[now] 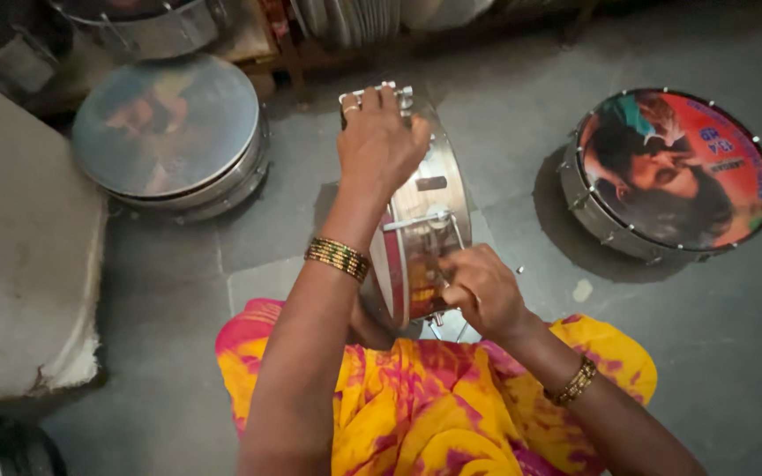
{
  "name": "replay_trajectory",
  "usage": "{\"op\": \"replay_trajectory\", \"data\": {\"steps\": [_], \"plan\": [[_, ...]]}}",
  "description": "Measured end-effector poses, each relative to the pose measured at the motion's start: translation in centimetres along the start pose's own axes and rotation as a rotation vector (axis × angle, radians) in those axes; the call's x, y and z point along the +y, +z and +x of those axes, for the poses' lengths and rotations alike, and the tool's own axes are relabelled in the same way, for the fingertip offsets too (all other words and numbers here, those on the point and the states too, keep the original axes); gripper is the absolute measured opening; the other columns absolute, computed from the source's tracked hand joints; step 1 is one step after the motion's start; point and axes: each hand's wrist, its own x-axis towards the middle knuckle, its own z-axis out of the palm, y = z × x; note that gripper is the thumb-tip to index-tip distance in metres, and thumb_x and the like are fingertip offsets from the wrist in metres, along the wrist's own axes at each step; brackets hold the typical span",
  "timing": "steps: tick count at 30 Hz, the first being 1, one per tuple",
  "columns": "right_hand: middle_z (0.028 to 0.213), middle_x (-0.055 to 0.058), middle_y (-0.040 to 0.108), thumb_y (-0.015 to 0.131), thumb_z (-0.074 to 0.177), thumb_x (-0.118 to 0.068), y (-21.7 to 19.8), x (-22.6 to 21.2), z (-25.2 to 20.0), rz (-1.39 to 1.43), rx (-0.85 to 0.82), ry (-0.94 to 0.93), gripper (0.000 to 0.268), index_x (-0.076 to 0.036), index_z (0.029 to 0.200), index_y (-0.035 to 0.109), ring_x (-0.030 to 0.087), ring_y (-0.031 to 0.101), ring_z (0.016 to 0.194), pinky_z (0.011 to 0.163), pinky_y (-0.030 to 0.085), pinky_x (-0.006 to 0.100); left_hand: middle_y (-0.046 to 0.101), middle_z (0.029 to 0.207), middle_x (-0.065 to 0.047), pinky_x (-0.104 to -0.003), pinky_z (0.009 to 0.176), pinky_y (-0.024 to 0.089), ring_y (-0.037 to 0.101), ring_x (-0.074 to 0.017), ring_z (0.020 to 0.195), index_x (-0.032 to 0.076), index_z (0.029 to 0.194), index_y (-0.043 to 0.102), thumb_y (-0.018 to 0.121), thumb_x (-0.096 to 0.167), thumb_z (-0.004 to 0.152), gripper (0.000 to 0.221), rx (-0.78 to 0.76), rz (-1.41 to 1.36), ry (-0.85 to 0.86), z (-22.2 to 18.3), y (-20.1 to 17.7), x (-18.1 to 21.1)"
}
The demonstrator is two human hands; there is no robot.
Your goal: The person tightens and adjusts the metal casing of a drum using a small wrench, turning several bolts around the circumference while holding the drum in place.
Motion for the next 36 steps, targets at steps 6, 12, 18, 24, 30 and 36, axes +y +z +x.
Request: {"op": "replay_trajectory", "data": {"steps": [6, 12, 18, 24, 30, 36], "plan": [[0.075, 0.010, 0.061, 0.045, 0.117, -0.029, -3.3, 1.3, 4.1, 0.482, 0.322, 0.543, 0.023, -0.006, 0.114, 0.044, 0.005, 0.046, 0.054, 0.051, 0.039, 0.021, 0.058, 0.132, -0.026, -0.054, 0.097, 0.053, 0.046, -0.0536, 0.128, -0.007, 0.134, 0.056, 0.061, 0.039, 0.090, 0.064, 0.032, -0.025, 0.046, -0.2, 1.2, -0.9], [0.063, 0.004, 0.058, 0.052, 0.110, -0.027, -3.5, 2.8, 12.2, 0.460, 0.089, 0.776, 0.021, -0.006, 0.106, 0.051, 0.005, 0.043, 0.040, 0.035, 0.032, 0.023, 0.058, 0.132, -0.023, -0.053, 0.096, 0.053, 0.046, -0.0472, 0.129, -0.006, 0.134, 0.056, 0.061, 0.039, 0.088, 0.065, -0.012, -0.024, -0.020, 0.1, 0.2, -0.5], [0.057, 0.004, 0.059, 0.054, 0.106, -0.031, -1.6, 3.9, 15.9, 0.398, -0.147, 0.937, 0.027, -0.006, 0.097, 0.054, 0.007, 0.042, 0.035, 0.032, 0.032, 0.025, 0.059, 0.129, -0.022, -0.052, 0.093, 0.055, 0.047, -0.0460, 0.128, -0.005, 0.132, 0.056, 0.064, 0.040, 0.089, 0.063, -0.014, -0.031, -0.019, -0.1, -0.8, -0.8], [0.055, 0.004, 0.058, 0.054, 0.105, -0.035, 0.2, 4.4, 17.4, 0.270, -0.354, 1.044, 0.029, -0.008, 0.093, 0.057, 0.010, 0.043, 0.035, 0.033, 0.033, 0.029, 0.059, 0.129, -0.021, -0.051, 0.090, 0.056, 0.048, -0.0462, 0.126, -0.007, 0.137, 0.055, 0.066, 0.038, 0.087, 0.068, -0.010, -0.034, 0.010, 0.1, -0.5, -1.3], [0.072, 0.009, 0.060, 0.056, 0.111, -0.021, -0.3, 2.4, 10.4, 0.044, -0.125, 0.435, 0.018, -0.005, 0.103, 0.059, 0.022, 0.062, 0.061, 0.055, 0.048, 0.035, 0.060, 0.129, -0.024, -0.053, 0.099, 0.051, 0.047, -0.0493, 0.126, -0.008, 0.134, 0.056, 0.061, 0.040, 0.089, 0.066, 0.010, -0.028, 0.025, 0.3, 0.4, -1.3], [0.090, 0.012, 0.060, 0.073, 0.091, -0.013, -0.7, -1.0, 2.9, -0.016, -0.228, -0.069, 0.020, -0.005, 0.099, 0.056, 0.033, 0.060, 0.078, 0.068, 0.051, 0.041, 0.060, 0.130, -0.023, -0.053, 0.100, 0.050, 0.047, -0.0513, 0.127, -0.006, 0.133, 0.058, 0.058, 0.036, 0.087, 0.062, 0.035, -0.063, 0.015, 0.3, 0.6, -0.9]]}}
